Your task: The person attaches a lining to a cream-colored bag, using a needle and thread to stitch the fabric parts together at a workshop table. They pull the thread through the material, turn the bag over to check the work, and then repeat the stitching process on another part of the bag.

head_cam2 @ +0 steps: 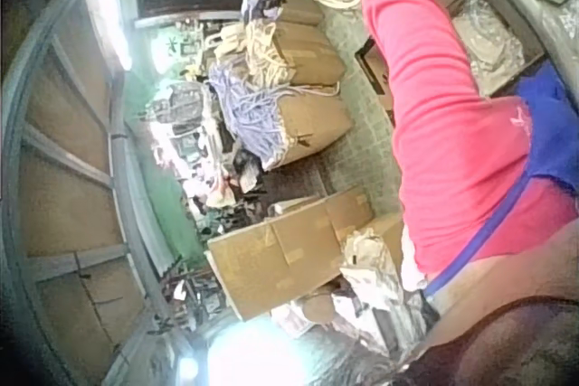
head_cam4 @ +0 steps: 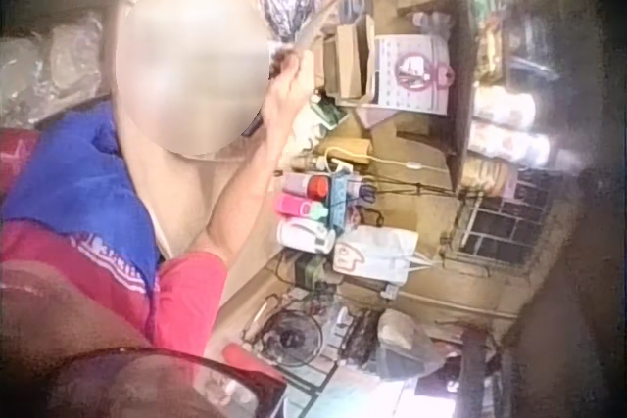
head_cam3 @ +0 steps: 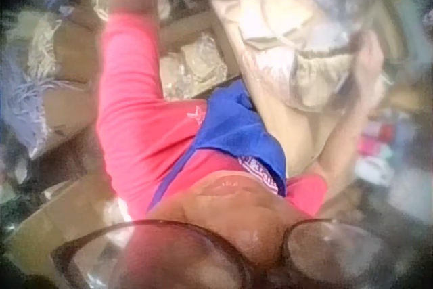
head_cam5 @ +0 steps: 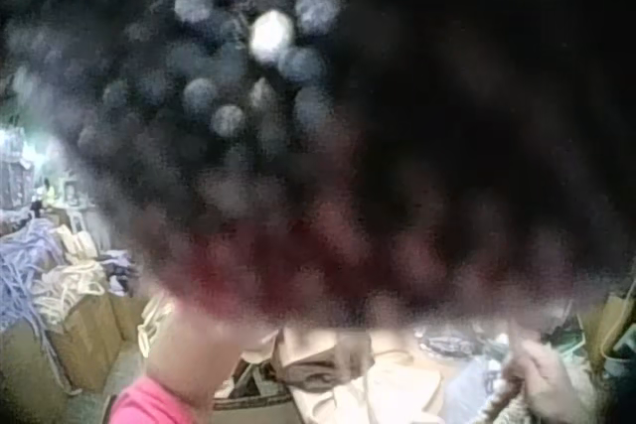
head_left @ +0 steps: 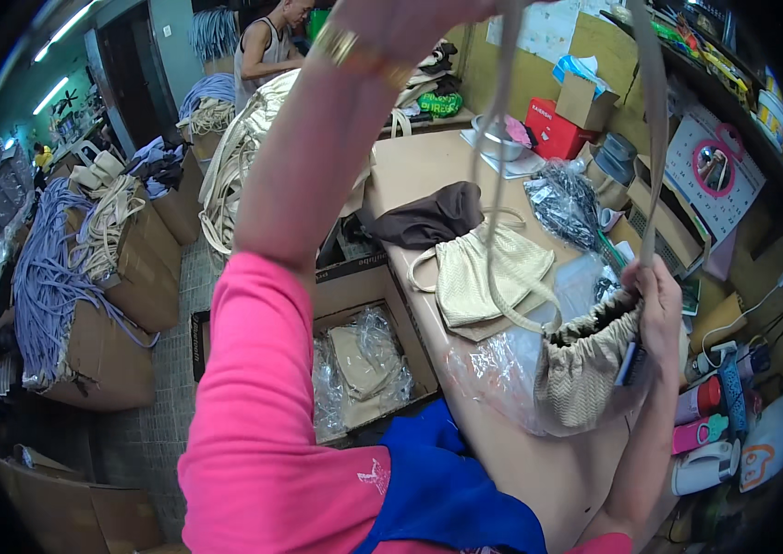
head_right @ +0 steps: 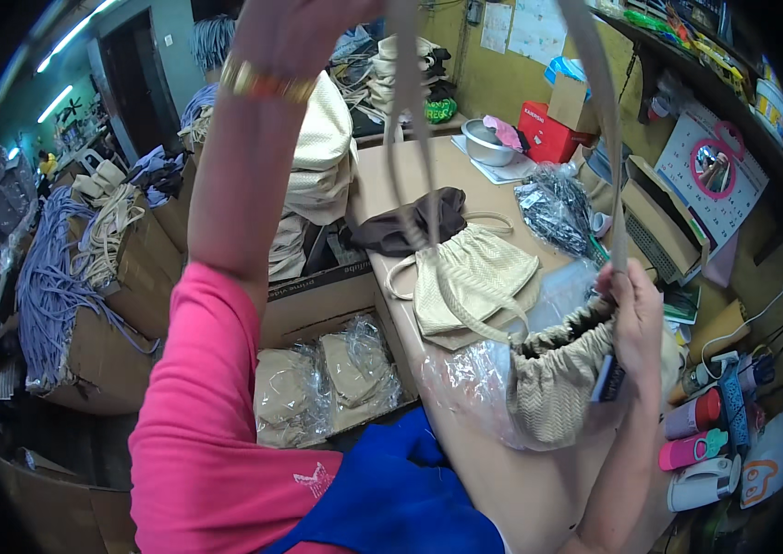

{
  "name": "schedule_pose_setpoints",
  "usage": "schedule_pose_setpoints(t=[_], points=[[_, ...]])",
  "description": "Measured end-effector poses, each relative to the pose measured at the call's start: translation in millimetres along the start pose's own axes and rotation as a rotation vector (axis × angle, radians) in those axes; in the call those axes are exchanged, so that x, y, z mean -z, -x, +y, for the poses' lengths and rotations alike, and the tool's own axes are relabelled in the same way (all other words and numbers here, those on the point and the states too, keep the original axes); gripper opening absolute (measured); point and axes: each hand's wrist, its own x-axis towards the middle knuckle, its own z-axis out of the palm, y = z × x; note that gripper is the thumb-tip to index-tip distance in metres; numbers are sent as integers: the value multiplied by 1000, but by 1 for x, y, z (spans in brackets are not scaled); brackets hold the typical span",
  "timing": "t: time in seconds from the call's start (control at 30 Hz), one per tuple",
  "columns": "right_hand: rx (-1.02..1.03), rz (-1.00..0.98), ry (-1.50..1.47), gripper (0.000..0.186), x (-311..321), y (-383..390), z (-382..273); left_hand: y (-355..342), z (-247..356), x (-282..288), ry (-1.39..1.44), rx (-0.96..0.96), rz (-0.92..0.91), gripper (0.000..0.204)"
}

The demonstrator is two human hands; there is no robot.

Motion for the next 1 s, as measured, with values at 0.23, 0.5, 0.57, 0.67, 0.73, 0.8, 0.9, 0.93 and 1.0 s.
schedule_pose_setpoints(t=[0.23,0.5,0.57,0.67,0.73,0.8,0.9,0.93,1.0], points=[[129,174,278,24,-32,-4,-18,-51,-28,8,-413,103,127,20],[-373,52,53,18,-37,120,106,-82,-33,46,-582,125,200,18],[-494,76,-15,18,-46,162,147,-88,-36,59,-609,140,217,18],[-661,151,-247,13,-53,204,162,-97,-37,76,-652,147,240,17],[-730,303,-498,10,-58,234,184,-103,-42,85,-664,152,250,16],[-707,419,-561,8,-58,246,184,-107,-45,94,-680,156,267,16],[-669,531,-570,7,-61,255,189,-114,-49,104,-698,163,279,15],[-656,558,-560,7,-62,255,192,-117,-50,106,-703,159,281,15],[-648,565,-467,7,-66,254,192,-120,-53,112,-712,164,291,14]])
